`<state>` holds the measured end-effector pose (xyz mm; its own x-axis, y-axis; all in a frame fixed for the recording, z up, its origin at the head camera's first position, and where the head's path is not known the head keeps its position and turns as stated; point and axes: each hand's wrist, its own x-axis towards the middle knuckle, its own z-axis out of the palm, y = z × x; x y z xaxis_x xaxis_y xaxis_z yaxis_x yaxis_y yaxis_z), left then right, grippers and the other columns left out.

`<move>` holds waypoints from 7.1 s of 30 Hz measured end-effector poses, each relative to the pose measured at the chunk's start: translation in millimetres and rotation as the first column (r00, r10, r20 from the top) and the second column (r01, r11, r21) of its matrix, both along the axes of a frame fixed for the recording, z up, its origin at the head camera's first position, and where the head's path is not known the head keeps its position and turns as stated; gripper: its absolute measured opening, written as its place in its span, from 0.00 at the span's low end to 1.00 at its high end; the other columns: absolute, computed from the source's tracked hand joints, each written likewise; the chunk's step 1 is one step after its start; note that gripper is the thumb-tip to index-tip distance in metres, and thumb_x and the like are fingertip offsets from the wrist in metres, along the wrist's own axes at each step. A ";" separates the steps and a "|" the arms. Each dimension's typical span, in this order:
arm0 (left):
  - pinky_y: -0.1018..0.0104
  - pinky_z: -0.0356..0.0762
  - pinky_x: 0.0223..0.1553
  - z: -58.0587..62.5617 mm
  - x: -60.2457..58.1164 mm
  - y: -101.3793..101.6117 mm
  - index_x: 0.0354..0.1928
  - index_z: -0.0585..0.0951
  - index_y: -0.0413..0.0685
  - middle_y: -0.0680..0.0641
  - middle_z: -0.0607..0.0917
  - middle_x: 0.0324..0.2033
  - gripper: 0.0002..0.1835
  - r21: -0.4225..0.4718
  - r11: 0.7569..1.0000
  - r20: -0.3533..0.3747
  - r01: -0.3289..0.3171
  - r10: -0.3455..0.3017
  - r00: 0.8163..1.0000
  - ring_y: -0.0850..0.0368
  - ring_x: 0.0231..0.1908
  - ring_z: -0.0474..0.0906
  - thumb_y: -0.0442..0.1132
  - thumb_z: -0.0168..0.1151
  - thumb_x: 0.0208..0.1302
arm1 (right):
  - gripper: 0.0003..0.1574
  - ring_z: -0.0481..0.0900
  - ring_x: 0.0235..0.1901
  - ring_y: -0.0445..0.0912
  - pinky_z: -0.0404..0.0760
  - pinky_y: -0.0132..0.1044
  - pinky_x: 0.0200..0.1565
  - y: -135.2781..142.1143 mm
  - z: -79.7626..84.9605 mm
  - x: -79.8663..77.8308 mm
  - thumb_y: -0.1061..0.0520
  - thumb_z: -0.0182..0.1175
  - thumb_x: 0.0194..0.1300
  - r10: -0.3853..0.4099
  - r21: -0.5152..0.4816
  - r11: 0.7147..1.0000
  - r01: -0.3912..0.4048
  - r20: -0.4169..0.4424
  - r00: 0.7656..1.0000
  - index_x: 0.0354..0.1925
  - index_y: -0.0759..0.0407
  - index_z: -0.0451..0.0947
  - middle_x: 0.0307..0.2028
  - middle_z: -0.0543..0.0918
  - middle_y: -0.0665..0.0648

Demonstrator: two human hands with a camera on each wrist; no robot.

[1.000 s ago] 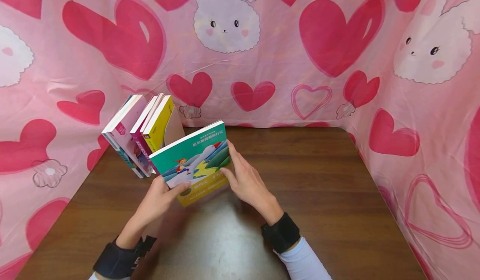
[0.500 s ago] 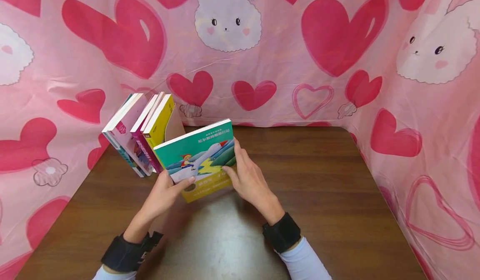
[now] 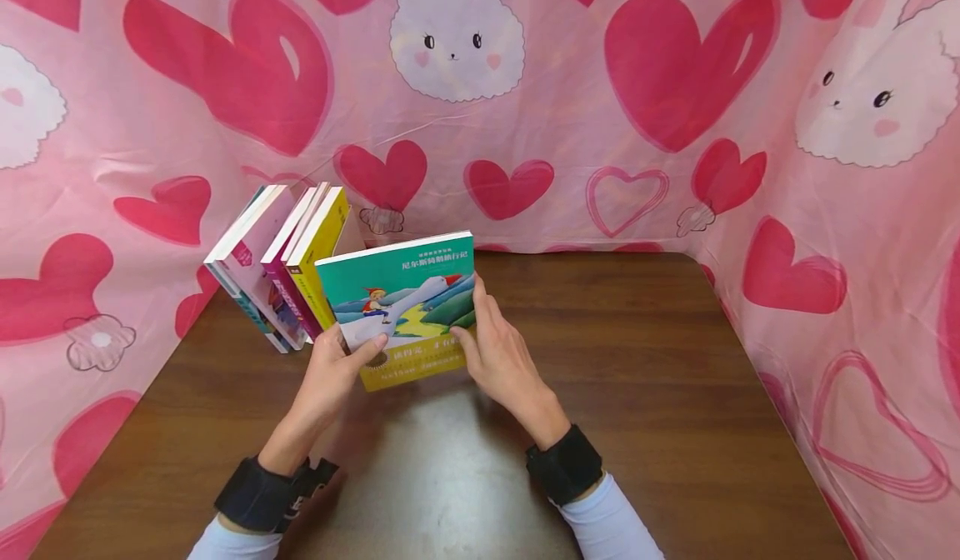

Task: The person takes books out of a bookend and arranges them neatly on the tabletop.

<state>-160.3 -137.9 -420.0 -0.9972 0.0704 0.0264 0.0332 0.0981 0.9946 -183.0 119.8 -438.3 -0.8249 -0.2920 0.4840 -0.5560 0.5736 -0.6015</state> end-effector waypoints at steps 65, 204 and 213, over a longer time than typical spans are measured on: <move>0.41 0.65 0.69 -16.9 -18.8 29.8 0.77 0.40 0.52 0.34 0.60 0.66 0.41 -0.235 0.972 -0.298 -0.026 -0.046 0.954 0.39 0.65 0.65 0.21 0.49 0.75 | 0.67 0.79 0.55 0.56 0.79 0.57 0.62 12.1 -3.5 -7.9 0.51 0.69 0.73 -0.109 0.004 0.994 0.109 0.139 0.984 0.86 0.48 0.31 0.68 0.69 0.64; 0.54 0.69 0.58 -47.2 -82.9 82.4 0.80 0.61 0.36 0.38 0.65 0.56 0.40 -0.840 0.408 0.274 0.358 -0.249 0.929 0.42 0.58 0.61 0.39 0.66 0.70 | 0.39 0.77 0.41 0.56 0.76 0.48 0.44 51.4 -24.2 -74.5 0.42 0.70 0.69 -0.313 0.498 0.865 -0.059 0.629 0.712 0.62 0.69 0.72 0.38 0.77 0.61; 0.55 0.66 0.58 -49.9 -84.3 81.8 0.80 0.60 0.36 0.39 0.64 0.56 0.41 -0.853 0.361 0.287 0.377 -0.278 0.917 0.42 0.58 0.60 0.41 0.65 0.71 | 0.45 0.76 0.49 0.58 0.77 0.51 0.51 51.1 -22.8 -73.2 0.42 0.69 0.70 -0.310 0.496 0.866 -0.069 0.640 0.703 0.68 0.71 0.67 0.47 0.77 0.63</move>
